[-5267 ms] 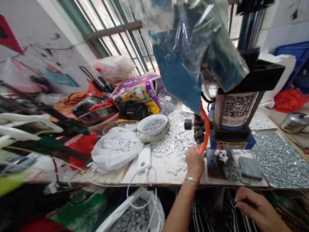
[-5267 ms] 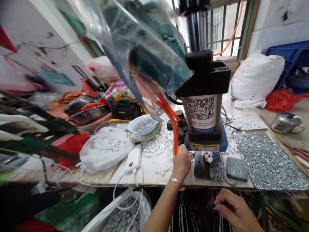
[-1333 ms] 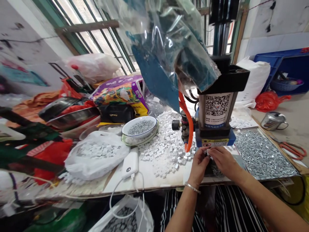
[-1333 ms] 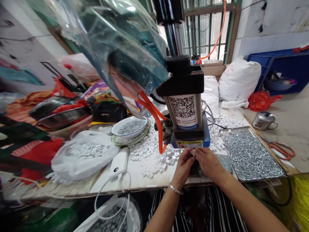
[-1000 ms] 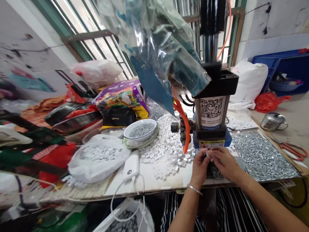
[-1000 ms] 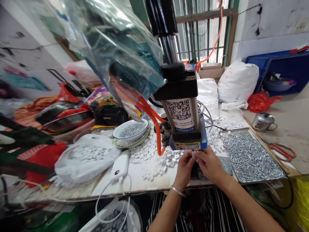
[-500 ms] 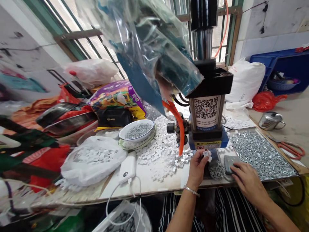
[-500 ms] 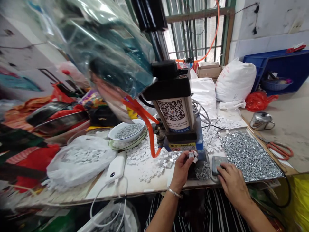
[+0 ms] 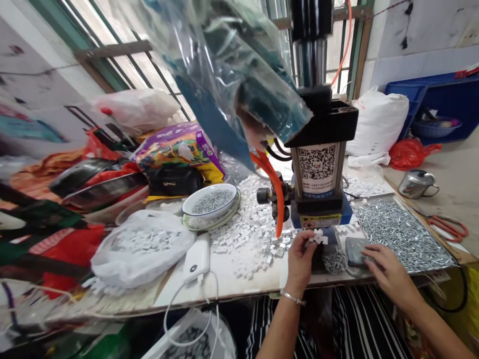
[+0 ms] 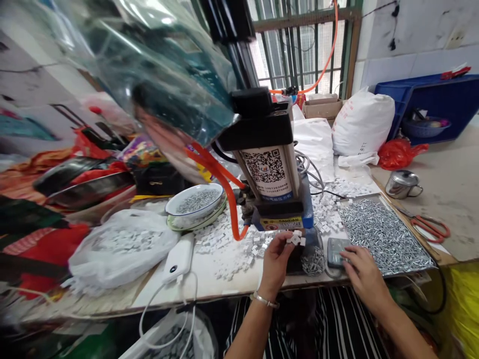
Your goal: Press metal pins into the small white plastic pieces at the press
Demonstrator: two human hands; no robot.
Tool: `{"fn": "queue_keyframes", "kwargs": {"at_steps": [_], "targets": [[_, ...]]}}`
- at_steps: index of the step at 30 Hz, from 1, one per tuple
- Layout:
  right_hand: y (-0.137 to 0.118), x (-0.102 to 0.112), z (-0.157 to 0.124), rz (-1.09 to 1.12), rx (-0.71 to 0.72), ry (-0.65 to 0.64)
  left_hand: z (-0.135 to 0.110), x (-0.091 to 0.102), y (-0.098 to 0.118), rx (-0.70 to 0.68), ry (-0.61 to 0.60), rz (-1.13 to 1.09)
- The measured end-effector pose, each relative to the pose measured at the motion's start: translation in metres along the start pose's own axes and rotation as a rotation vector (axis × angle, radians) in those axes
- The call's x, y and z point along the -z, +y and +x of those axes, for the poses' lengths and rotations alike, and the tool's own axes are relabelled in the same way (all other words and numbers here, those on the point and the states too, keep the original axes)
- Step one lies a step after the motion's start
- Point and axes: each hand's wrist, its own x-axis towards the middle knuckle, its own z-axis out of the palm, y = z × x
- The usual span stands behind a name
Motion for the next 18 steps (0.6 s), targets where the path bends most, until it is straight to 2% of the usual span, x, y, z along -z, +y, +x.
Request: {"fn": "queue_keyframes", "kwargs": {"at_steps": [2, 4, 8, 12, 16, 18], "targets": [[0.012, 0.008, 0.001, 0.002, -0.039, 0.042, -0.009, 0.007, 0.006, -0.091, -0.005, 0.120], [0.026, 0.014, 0.000, -0.029, -0.069, 0.062, -0.019, 0.015, 0.011, -0.126, -0.027, 0.205], [0.054, 0.016, -0.003, -0.112, -0.104, 0.058, -0.032, 0.022, 0.009, 0.010, -0.036, 0.240], [0.071, 0.009, -0.002, -0.214, -0.131, 0.045, -0.024, 0.013, 0.005, 0.071, 0.024, 0.210], [0.077, 0.004, 0.004, -0.287, -0.156, 0.032, -0.006, 0.004, 0.011, -0.001, 0.043, 0.265], [0.078, 0.004, 0.007, -0.311, -0.166, 0.012, -0.001, 0.005, 0.016, -0.049, 0.006, 0.358]]}}
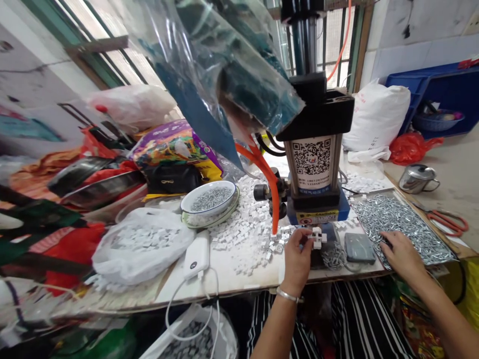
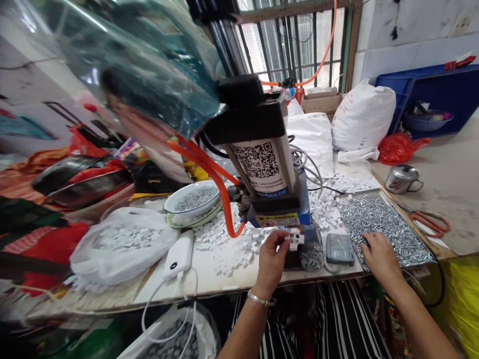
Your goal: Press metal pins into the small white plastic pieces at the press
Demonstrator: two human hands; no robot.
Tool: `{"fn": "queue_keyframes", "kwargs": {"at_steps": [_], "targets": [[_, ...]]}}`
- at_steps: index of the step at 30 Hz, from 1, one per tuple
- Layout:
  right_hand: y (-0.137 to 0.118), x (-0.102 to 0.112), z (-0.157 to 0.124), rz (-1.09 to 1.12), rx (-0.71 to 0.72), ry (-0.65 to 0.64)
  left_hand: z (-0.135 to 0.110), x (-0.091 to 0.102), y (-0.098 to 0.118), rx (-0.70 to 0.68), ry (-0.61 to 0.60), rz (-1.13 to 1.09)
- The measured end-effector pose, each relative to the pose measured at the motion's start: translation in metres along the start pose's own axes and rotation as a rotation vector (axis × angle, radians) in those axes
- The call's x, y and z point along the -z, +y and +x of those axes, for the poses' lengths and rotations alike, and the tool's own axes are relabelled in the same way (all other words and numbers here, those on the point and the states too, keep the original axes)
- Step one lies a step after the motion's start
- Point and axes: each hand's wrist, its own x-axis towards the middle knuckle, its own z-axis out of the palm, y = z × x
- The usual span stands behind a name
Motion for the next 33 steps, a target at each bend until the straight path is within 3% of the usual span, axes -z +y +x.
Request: {"fn": "queue_keyframes", "kwargs": {"at_steps": [5, 9, 13, 21, 30, 33], "targets": [[-0.002, 0.002, 0.002, -0.030, -0.005, -0.047, -0.007, 0.013, 0.003, -0.161, -0.124, 0.157], [-0.003, 0.004, 0.003, -0.042, -0.014, -0.061, -0.011, 0.009, 0.002, -0.207, -0.081, 0.192], [-0.004, 0.005, 0.005, -0.059, -0.030, -0.058, 0.003, -0.001, 0.002, -0.240, -0.012, 0.229], [-0.005, 0.005, 0.005, -0.048, -0.064, -0.062, 0.021, 0.012, -0.009, -0.268, -0.232, 0.244], [-0.012, 0.013, 0.010, 0.003, -0.106, -0.073, 0.021, 0.012, -0.015, -0.299, -0.221, 0.269], [-0.015, 0.016, 0.013, 0.037, -0.146, -0.057, 0.013, 0.013, -0.010, -0.288, -0.135, 0.195]]}}
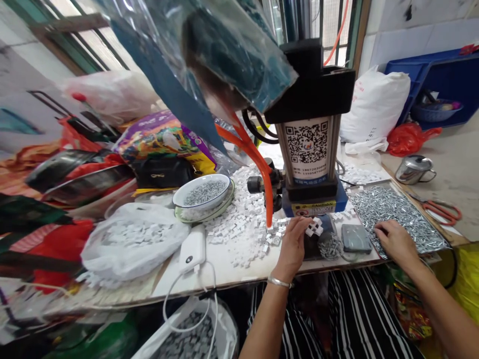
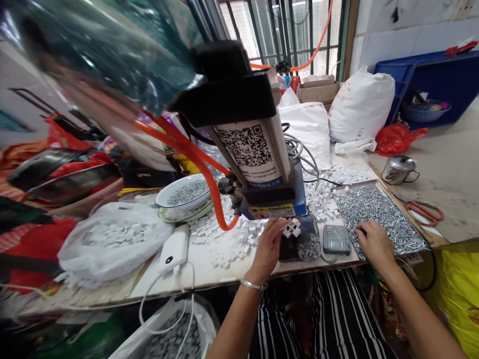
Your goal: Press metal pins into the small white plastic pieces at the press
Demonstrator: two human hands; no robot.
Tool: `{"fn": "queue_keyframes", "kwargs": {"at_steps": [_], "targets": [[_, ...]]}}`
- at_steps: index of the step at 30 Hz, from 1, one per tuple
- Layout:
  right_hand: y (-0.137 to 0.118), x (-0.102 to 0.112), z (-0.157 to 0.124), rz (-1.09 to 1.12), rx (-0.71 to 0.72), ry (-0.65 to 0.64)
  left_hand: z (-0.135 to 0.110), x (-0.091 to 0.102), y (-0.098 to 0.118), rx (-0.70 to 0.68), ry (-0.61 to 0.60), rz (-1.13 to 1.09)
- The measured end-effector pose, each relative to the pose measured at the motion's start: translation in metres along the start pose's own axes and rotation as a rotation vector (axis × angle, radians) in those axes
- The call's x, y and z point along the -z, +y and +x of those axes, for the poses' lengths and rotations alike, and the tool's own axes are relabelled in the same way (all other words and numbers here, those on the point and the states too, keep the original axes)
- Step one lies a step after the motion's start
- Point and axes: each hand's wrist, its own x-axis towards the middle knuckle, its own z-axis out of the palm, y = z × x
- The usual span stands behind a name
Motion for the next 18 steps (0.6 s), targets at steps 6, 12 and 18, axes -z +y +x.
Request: {"fn": "queue_keyframes", "kwargs": {"at_steps": [6, 12, 18], "targets": [[-0.006, 0.006, 0.002, 0.094, -0.097, 0.062, -0.047, -0.012, 0.019, 0.255, 0.228, -0.064], [-0.018, 0.020, 0.000, 0.158, -0.179, 0.118, -0.072, -0.042, 0.038, 0.135, 0.019, 0.088], [-0.035, 0.030, -0.008, 0.354, -0.228, 0.051, -0.059, -0.054, 0.041, 0.162, -0.030, 0.182]]}}
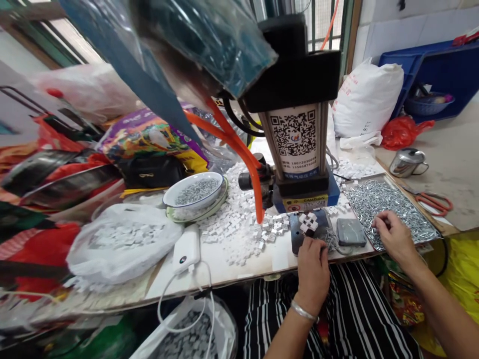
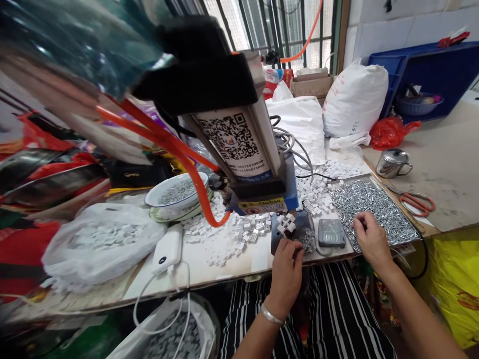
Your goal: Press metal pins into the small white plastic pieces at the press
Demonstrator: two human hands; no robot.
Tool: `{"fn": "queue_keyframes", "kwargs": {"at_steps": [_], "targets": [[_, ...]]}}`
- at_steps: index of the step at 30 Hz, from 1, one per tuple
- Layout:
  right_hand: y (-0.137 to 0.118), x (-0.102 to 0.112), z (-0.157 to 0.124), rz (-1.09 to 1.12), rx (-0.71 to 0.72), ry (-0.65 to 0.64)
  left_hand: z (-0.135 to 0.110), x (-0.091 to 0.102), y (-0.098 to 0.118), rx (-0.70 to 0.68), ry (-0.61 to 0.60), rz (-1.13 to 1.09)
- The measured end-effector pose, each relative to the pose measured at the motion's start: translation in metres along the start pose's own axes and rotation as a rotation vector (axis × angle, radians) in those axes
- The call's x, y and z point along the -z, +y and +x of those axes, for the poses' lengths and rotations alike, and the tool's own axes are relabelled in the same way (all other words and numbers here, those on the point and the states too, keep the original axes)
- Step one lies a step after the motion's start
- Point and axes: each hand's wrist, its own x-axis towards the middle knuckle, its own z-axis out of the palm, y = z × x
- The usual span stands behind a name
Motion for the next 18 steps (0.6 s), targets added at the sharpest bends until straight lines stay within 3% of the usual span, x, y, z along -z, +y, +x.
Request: {"fn": "queue_keyframes", "kwargs": {"at_steps": [6, 13, 18], "targets": [[-0.024, -0.004, -0.021, 0.156, 0.034, -0.156, 0.001, 0.004, 0.004, 0.020, -0.010, -0.047], [-0.055, -0.014, -0.038, 0.350, 0.030, -0.246, 0.000, -0.001, 0.015, -0.045, -0.040, 0.196], [-0.066, -0.018, -0.046, 0.495, -0.071, -0.320, 0.005, 0.001, 0.013, 0.050, -0.017, -0.018]]}}
